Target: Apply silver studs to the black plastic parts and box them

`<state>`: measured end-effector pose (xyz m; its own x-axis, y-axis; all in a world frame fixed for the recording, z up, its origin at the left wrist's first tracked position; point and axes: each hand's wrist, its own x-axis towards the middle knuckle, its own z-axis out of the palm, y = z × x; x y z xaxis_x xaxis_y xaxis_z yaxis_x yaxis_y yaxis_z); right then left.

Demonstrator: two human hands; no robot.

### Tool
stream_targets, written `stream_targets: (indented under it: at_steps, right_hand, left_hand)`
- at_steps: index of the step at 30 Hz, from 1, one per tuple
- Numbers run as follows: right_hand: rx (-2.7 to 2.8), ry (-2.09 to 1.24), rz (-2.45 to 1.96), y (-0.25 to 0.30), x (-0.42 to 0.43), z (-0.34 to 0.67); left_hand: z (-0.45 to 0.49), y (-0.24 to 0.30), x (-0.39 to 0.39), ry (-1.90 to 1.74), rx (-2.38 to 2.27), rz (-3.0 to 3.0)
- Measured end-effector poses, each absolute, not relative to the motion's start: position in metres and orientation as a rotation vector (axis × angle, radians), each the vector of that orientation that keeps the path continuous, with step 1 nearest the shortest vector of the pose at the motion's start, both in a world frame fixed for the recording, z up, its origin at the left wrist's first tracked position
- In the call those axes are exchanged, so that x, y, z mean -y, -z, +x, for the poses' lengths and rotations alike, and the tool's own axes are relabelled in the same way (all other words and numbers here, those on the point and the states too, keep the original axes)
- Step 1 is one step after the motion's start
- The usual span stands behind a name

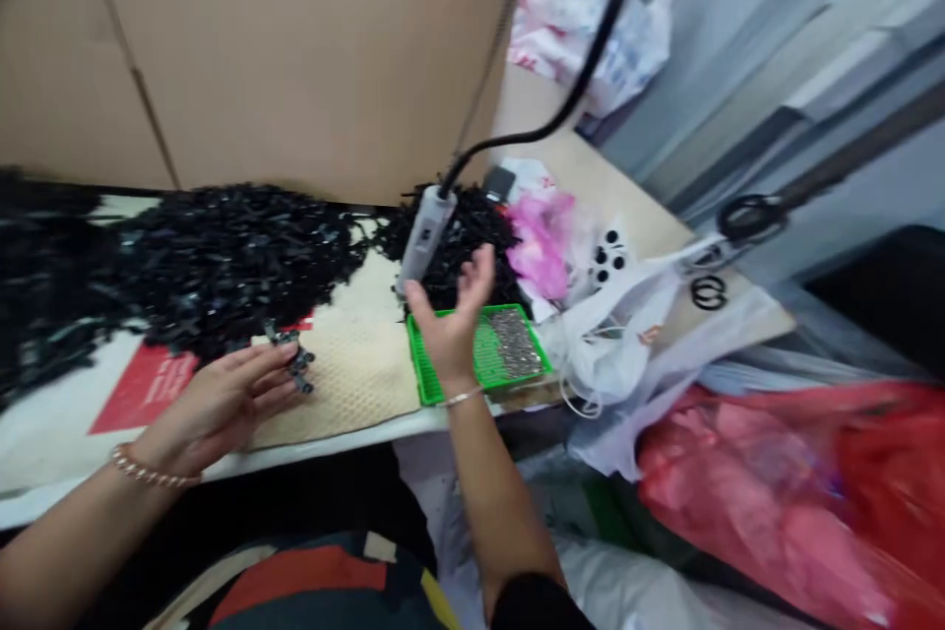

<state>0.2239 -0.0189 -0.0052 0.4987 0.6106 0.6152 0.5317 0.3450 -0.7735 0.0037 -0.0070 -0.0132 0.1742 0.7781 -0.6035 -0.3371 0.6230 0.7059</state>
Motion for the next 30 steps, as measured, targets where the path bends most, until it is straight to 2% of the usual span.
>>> stream_targets:
  at_steps: [4, 7, 12, 17, 30]
  right_hand:
    - [1.201, -0.514, -1.169, 0.002, -0.011, 0.223]
    - [1.185, -0.648, -1.103, -0.009, -0.008, 0.225]
    - [0.993, -0.566, -1.191, -0.017, 0.01, 0.274]
    - [0.734, -0.526, -1.161, 0.016, 0.018, 0.317]
    - [0.702, -0.596, -1.046, 0.038, 0.026, 0.321]
  left_hand:
    - [0.033, 0.015, 0.002, -0.692, -1.094, 0.543]
    - [0.055, 0.014, -0.001, -0.614, -1.07, 0.579]
    - [0.078, 0.022, -0.007, -0.55, -1.091, 0.627]
    - [0.08, 0.028, -0.007, -0.504, -1.086, 0.674]
    - [0.083, 0.021, -0.006, -0.472, -1.155, 0.693]
